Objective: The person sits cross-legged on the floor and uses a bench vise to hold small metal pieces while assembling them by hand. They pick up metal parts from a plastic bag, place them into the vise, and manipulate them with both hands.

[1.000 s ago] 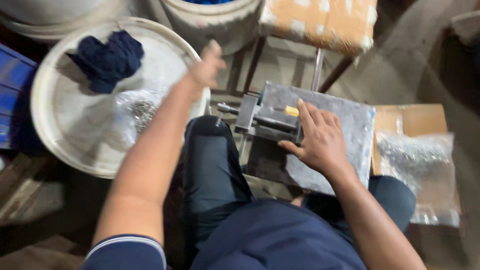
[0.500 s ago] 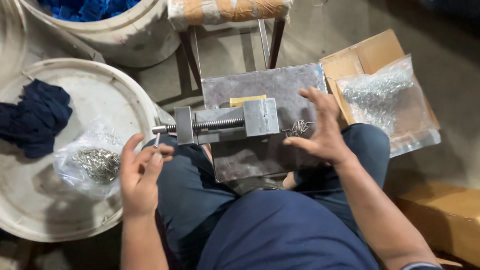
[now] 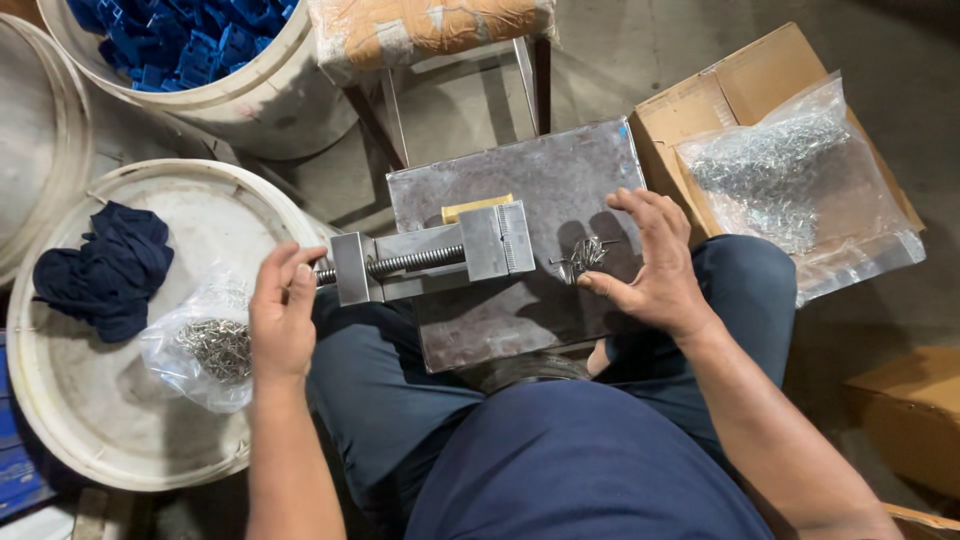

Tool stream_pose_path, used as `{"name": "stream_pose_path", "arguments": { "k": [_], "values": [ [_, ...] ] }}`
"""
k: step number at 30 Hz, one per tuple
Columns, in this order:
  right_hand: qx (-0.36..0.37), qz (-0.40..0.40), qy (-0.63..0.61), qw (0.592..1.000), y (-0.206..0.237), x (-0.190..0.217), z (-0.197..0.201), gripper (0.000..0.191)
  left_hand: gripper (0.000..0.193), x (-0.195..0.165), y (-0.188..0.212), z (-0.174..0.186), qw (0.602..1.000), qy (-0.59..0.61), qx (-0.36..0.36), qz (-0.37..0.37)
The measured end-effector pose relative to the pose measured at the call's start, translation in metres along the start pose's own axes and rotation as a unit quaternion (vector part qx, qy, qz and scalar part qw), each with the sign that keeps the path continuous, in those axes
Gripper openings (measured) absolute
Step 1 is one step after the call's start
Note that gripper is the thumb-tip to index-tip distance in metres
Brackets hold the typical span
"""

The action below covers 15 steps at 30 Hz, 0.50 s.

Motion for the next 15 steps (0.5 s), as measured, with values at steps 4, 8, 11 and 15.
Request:
{"name": "stream_pose_path", "arguments": {
  "k": [4, 8, 11, 15],
  "values": [
    [0.006, -0.010, 0.006, 1.000, -0.002, 0.003, 0.001, 0.094, 0.044, 0.010, 0.010, -0.006, 0.999, 0.035, -0.012, -0.019],
    [0.009, 0.001, 0.011, 1.000, -0.012, 0.017, 0.006, 0.094, 0.037, 0.000, 0.040, -0.014, 0.990, -0.025, -0.123, -0.071],
    [0.045, 0.010, -0.050, 0.998, -0.026, 0.039, 0.009, 0.096, 0.016, -0.013, 0.081, -0.035, 0.980, -0.002, -0.184, -0.071],
    [0.098, 0.090, -0.067, 0.989, -0.060, 0.065, 0.009, 0.104, 0.044, -0.013, 0.107, -0.096, 0.963, 0.258, 0.072, 0.036]
  ]
}}
Point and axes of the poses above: each hand's wrist, its own y-axis away from the middle knuckle, its own z-axis out of the back of the hand, x = y × z, the point moved 1 cm from there along -y, towards the middle knuckle, and after that the axes turned 11 degrees about z, right-handed, at the moved point
